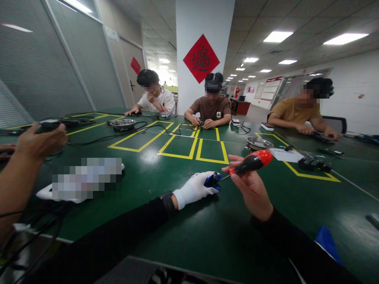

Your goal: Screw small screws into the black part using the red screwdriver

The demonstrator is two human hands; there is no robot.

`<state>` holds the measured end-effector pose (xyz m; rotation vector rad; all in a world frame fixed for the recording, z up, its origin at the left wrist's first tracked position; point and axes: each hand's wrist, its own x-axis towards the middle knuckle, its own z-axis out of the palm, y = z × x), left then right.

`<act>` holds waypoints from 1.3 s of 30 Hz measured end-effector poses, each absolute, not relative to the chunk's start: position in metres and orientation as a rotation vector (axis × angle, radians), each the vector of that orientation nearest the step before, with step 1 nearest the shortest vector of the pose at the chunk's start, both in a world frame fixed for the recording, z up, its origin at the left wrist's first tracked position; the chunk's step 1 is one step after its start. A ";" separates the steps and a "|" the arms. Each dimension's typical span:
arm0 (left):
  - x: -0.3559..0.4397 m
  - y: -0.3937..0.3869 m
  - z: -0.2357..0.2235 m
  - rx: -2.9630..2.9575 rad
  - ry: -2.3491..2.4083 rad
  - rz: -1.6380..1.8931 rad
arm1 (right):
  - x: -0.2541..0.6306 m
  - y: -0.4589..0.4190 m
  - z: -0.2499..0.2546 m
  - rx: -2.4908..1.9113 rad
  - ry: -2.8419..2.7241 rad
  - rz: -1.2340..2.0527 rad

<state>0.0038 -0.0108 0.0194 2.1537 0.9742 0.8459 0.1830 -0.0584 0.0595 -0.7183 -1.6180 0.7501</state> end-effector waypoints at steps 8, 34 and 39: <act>0.005 -0.013 0.024 2.140 0.992 0.827 | 0.180 -0.059 0.055 -0.638 -1.576 0.839; 0.004 -0.014 0.025 2.217 1.040 0.826 | 0.177 -0.056 0.060 -0.694 -1.441 0.759; 0.004 -0.015 0.025 2.224 1.047 0.824 | 0.171 -0.055 0.059 -0.626 -1.307 0.950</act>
